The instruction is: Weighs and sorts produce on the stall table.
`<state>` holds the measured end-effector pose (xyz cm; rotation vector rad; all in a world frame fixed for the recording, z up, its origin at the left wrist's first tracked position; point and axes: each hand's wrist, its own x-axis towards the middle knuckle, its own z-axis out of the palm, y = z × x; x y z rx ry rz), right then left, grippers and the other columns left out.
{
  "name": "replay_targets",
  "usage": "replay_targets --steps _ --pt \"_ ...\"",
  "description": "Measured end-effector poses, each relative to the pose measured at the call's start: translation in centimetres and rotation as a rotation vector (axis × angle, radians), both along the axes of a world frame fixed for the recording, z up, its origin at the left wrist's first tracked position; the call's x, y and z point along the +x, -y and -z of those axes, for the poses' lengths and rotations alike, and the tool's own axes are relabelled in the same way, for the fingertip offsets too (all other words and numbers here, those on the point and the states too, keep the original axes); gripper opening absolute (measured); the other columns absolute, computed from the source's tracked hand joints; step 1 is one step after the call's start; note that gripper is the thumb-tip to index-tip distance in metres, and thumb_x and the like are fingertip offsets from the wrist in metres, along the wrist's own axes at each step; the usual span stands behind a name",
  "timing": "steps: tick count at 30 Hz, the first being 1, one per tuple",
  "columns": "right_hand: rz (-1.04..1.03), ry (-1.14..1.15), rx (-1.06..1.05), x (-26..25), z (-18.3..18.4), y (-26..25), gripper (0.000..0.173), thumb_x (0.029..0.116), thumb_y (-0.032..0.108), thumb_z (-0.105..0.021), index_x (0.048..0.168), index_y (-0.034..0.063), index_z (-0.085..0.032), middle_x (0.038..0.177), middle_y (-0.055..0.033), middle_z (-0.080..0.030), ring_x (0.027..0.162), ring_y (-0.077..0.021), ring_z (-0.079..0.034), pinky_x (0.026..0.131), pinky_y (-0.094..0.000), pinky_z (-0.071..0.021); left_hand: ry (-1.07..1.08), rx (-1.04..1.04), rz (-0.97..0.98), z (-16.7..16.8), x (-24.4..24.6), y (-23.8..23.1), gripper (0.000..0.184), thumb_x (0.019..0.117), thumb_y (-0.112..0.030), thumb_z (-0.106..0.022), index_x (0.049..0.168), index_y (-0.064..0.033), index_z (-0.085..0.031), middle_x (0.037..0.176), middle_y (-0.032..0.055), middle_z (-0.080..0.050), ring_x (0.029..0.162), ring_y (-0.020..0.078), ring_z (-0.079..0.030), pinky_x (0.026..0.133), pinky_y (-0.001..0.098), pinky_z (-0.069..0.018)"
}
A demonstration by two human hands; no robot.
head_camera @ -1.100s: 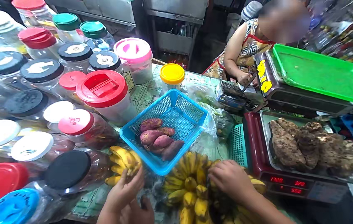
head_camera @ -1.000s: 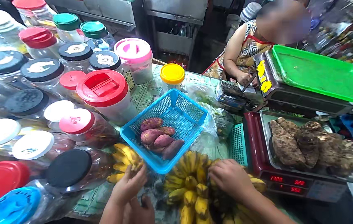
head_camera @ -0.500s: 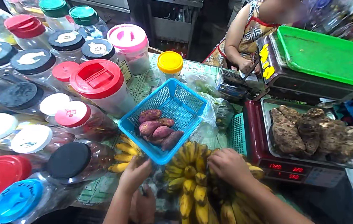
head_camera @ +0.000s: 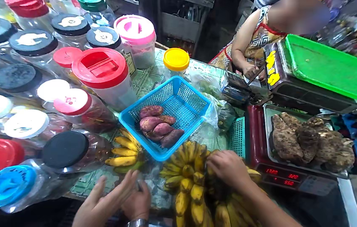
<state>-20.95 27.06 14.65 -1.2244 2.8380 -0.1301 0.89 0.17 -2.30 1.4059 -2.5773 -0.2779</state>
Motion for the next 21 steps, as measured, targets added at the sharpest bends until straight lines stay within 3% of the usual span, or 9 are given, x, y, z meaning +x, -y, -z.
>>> replay_targets --steps 2,4,21 --pt "0.007 0.014 0.004 0.1 0.0 0.0 0.032 0.1037 0.044 -0.050 0.106 0.0240 -0.076 0.107 0.0054 -0.075 0.102 -0.0168 -0.070 0.093 -0.0403 -0.0550 -0.057 -0.013 0.040 -0.5 0.0 0.1 0.061 0.0996 -0.049 -0.040 0.141 -0.0087 -0.060 0.155 0.0209 -0.046 0.146 0.0428 -0.040 0.119 0.0635 -0.0257" --pt "0.008 0.019 0.001 0.0 -0.1 0.1 0.032 0.1036 0.043 -0.051 0.106 0.0230 -0.076 0.107 0.0039 -0.075 0.102 -0.0180 -0.070 0.092 -0.0418 -0.0554 -0.123 -0.025 0.057 -1.4 -0.4 -0.2 0.059 0.0984 -0.047 -0.042 0.133 -0.0060 -0.065 0.154 0.0230 -0.048 0.146 0.0437 -0.039 0.120 0.0637 -0.0224" --pt "0.011 0.032 0.011 -0.1 -0.1 0.1 0.033 0.1038 0.044 -0.049 0.107 0.0240 -0.076 0.106 0.0045 -0.075 0.100 -0.0180 -0.070 0.091 -0.0408 -0.0553 -0.140 -0.043 0.069 -1.7 -0.5 -0.2 0.057 0.0992 -0.048 -0.041 0.131 -0.0078 -0.067 0.152 0.0214 -0.050 0.145 0.0431 -0.041 0.118 0.0638 -0.0250"
